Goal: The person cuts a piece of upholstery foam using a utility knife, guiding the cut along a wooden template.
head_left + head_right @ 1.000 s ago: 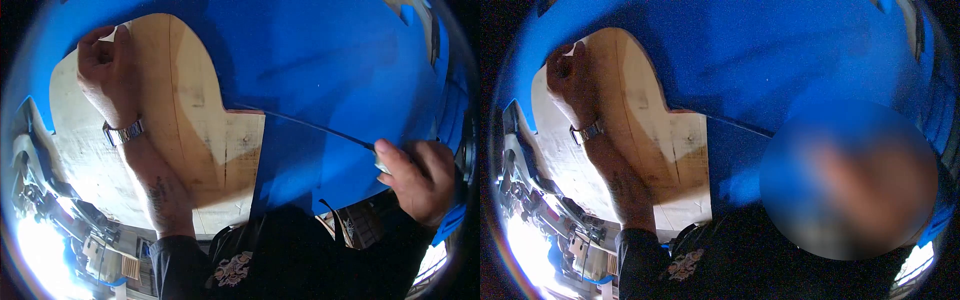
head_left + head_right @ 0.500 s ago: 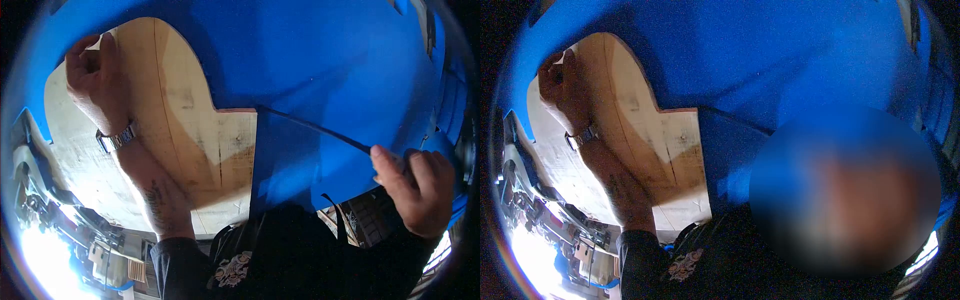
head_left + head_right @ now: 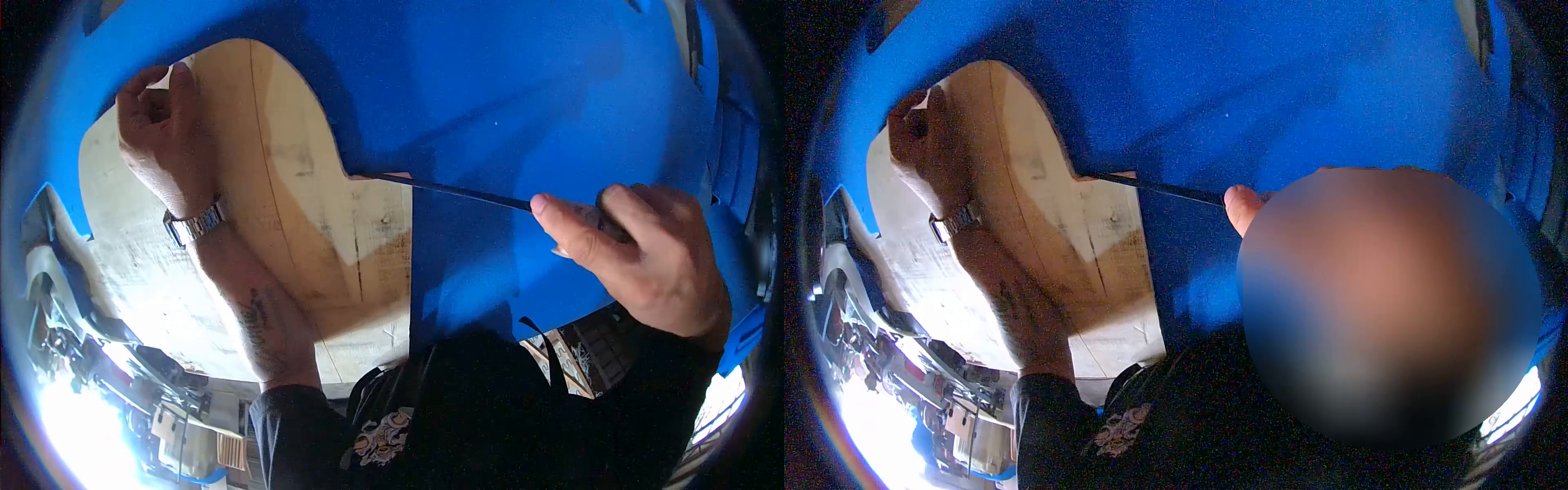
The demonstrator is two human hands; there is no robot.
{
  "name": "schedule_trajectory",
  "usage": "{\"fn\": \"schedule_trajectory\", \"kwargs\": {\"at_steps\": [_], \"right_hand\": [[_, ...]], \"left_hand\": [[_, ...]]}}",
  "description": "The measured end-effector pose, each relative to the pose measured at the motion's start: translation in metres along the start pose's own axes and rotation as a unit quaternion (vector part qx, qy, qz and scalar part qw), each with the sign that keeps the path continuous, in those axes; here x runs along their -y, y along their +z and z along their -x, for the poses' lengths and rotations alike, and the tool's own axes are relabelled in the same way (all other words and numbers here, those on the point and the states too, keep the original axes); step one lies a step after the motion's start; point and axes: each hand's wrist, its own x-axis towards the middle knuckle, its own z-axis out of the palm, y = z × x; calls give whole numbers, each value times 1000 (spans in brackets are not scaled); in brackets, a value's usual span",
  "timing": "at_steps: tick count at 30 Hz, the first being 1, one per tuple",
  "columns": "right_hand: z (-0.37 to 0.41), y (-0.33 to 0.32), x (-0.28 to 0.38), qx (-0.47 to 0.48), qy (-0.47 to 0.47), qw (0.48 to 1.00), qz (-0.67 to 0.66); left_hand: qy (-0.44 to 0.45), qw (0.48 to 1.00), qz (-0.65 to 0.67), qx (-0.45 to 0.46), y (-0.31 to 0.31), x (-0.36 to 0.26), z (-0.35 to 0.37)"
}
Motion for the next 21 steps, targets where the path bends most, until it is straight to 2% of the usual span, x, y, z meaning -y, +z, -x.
{"fn": "schedule_trajectory", "kwargs": {"at_steps": [4, 6, 8, 9, 10, 11, 12, 13, 14, 15, 16, 17, 18, 19, 20, 21], "right_hand": [[23, -27, 21, 70, 38, 995, 61], [39, -29, 27, 1, 99, 995, 23], [56, -12, 27, -142, 192, 970, -44], [66, -3, 27, -208, 231, 948, -71], [78, 13, 22, -258, 263, 926, -82], [83, 46, 15, -315, 312, 889, -114], [79, 89, 1, -374, 340, 849, -152], [75, 133, -17, -403, 330, 839, -156], [72, 182, -41, -436, 288, 841, -141], [57, 214, -44, -445, 296, 831, -155], [60, 231, -47, -421, 262, 864, 90], [46, 238, -44, -534, 272, 763, -244], [48, 239, -50, -511, 288, 795, -154], [50, 227, -43, -451, 311, 836, -23], [47, 223, -36, -488, 304, 814, -83], [45, 225, -32, -518, 299, 788, -146]], "left_hand": [[19, 1000, 1, -11, 0, 2, 0], [20, 1000, 14, -18, 2, 4, 0], [30, 999, -6, -26, 4, 11, 0], [-18, 1000, -1, -3, 3, 7, 1], [-3, 1000, -28, 13, 2, 6, 3], [-4, 1000, 3, 13, 15, 22, 2], [-26, 997, -62, 28, -1, 3, 3], [21, 999, 20, -23, 3, 9, 6], [-38, 980, -155, 121, -14, -8, 0], [-94, 969, -145, 176, -18, -13, -1], [-81, 989, -41, 116, -28, -21, 0], [-74, 989, -47, 116, -13, -11, 2], [47, 996, -45, 65, -6, 3, 11], [112, 990, -62, 66, -2, 10, 21], [143, 984, -86, 63, -28, -3, 41], [123, 988, -52, 80, -29, -2, 62]]}}
